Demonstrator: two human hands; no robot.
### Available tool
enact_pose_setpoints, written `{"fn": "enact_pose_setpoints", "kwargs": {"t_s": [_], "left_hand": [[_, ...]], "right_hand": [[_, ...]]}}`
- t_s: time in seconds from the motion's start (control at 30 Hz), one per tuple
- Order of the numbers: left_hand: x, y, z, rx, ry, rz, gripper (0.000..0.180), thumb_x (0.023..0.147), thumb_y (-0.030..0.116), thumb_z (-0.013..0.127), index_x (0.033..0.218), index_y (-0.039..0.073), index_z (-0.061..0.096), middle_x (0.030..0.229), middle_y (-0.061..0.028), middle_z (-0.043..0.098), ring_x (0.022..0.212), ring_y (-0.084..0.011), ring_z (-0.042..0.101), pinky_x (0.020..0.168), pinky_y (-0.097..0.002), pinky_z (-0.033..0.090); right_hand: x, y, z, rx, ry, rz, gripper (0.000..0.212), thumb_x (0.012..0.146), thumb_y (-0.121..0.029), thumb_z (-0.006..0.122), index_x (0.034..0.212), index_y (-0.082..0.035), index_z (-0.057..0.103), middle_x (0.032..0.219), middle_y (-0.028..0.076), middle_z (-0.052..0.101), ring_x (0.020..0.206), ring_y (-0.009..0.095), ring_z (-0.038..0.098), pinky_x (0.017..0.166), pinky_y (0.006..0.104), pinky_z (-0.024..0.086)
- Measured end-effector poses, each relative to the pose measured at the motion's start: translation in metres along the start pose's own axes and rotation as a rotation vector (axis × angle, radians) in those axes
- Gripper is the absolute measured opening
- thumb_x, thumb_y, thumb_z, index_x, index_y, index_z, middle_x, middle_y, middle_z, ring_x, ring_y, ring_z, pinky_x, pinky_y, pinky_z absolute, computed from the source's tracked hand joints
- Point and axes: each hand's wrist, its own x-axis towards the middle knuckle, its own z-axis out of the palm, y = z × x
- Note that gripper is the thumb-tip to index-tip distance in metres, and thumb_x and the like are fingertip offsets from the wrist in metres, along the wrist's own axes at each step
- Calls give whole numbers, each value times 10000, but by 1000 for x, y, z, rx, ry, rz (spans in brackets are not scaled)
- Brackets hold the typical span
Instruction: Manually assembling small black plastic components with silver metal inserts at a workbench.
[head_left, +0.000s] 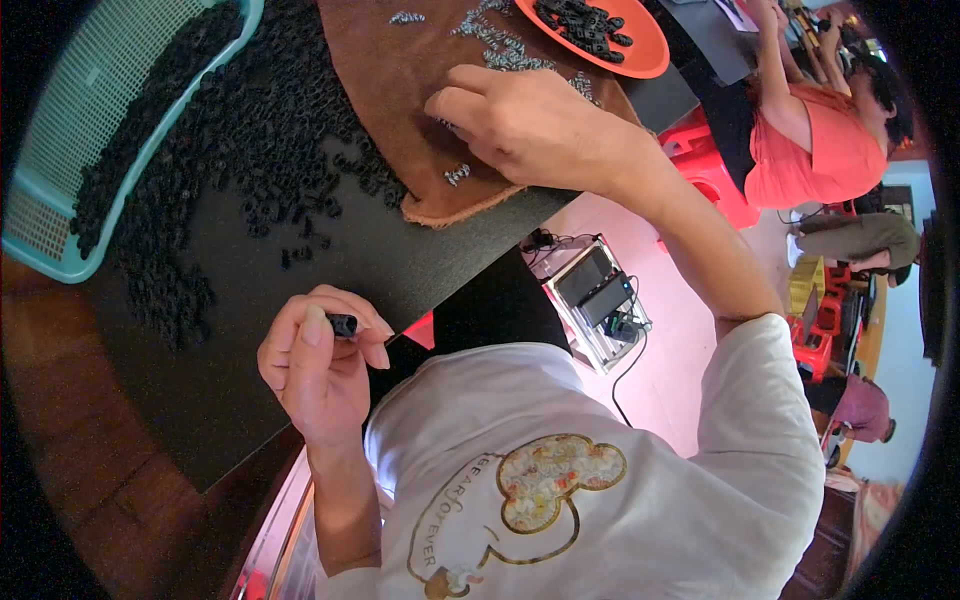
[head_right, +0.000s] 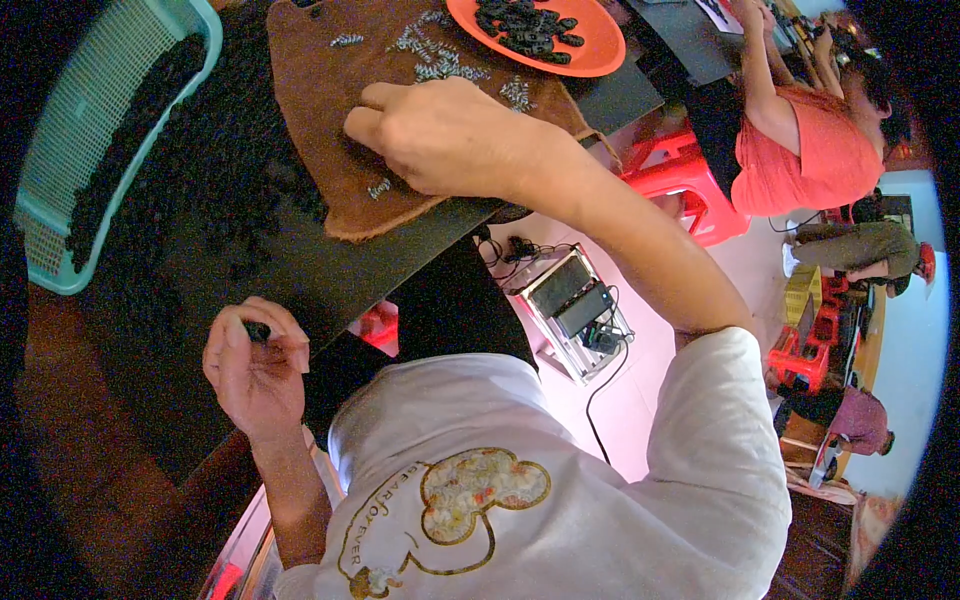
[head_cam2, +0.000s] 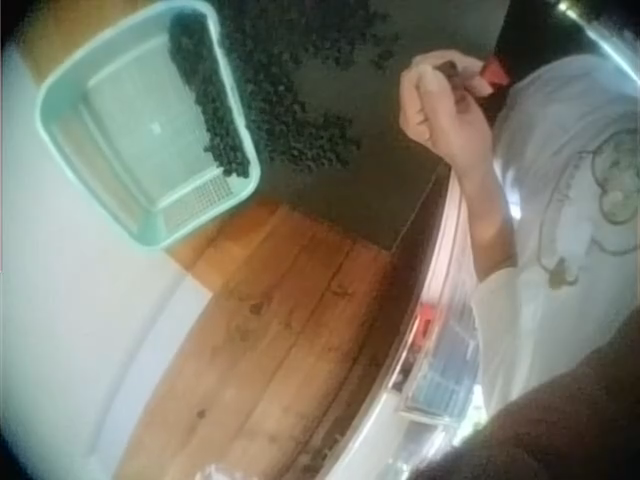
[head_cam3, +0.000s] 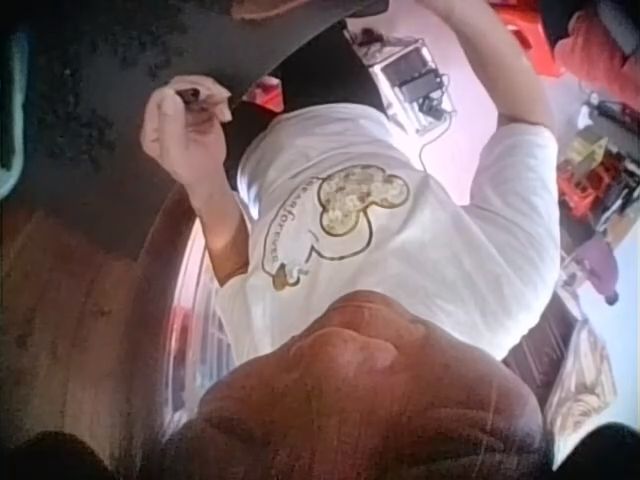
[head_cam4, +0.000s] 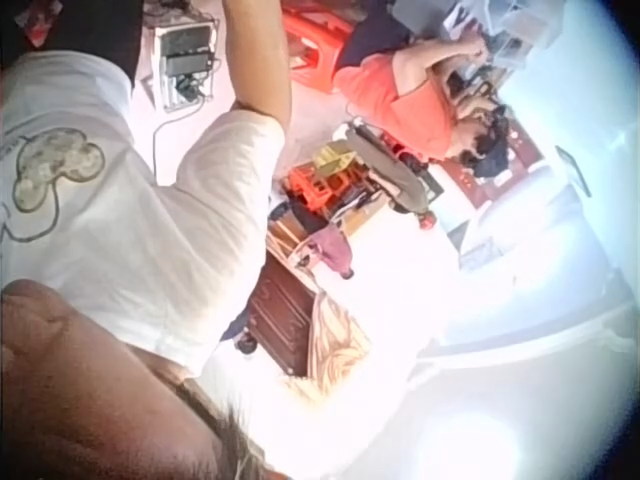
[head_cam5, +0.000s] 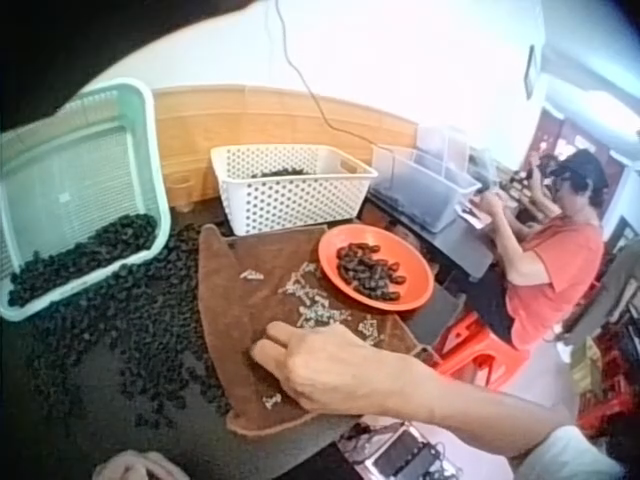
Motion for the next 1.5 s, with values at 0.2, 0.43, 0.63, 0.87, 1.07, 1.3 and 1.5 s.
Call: {"fn": "enact_pose_setpoints", "kwargs": {"t_s": [0.2, 0.43, 0.63, 0.87, 1.07, 1.3, 1.5], "left_hand": [[0, 2, 1, 12, 15, -9, 285, 967, 160, 436, 840, -65, 555, 779, -214, 601, 535, -138, 508, 495, -223, 432], [0, 0, 4, 29, 28, -6, 291, 983, 167, 425, 853, -63, 546, 783, -203, 605, 538, -133, 511, 503, -219, 425], [-2, 0, 5, 42, 74, -16, 306, 995, 179, 423, 840, -56, 543, 780, -193, 610, 527, -128, 507, 501, -220, 424], [-3, -3, 5, 50, 70, 4, 315, 992, 196, 433, 825, -47, 545, 768, -197, 605, 515, -130, 501, 493, -216, 418], [-2, -3, 4, 53, 69, -4, 312, 991, 196, 437, 829, -49, 543, 767, -201, 602, 510, -130, 497, 484, -217, 414], [-1, 1, 5, 44, 84, -2, 309, 993, 204, 443, 839, -46, 541, 766, -204, 600, 508, -132, 492, 489, -218, 416], [0, 0, 5, 33, 58, 9, 306, 996, 206, 441, 849, -43, 540, 772, -208, 598, 518, -133, 494, 497, -219, 418]], "right_hand": [[-5, -2, -8, 99, 39, 30, 157, 766, -82, 594, 906, -14, 575, 842, 151, 543, 746, 352, 604, 640, 448, 503], [-11, 14, -7, 290, 70, 44, 201, 791, -119, 599, 971, -30, 611, 869, 165, 566, 824, 371, 593, 750, 449, 481], [-16, 17, -12, 149, 83, 79, 171, 818, -114, 602, 969, -33, 609, 885, 157, 567, 841, 363, 599, 745, 437, 491], [-24, 37, -14, -136, 154, 148, 171, 830, -102, 565, 985, -42, 605, 888, 140, 576, 834, 349, 623, 711, 442, 524], [-16, 28, -6, -103, 60, 139, 133, 835, -92, 538, 926, -12, 591, 903, 169, 592, 800, 366, 627, 684, 439, 528], [5, 45, -17, -69, 146, 196, 176, 840, -110, 529, 950, -10, 624, 803, 229, 637, 792, 409, 634, 679, 472, 523], [16, 47, -5, 89, 117, 55, 223, 826, -83, 517, 989, 1, 645, 761, 251, 633, 740, 405, 646, 688, 453, 525]]}}
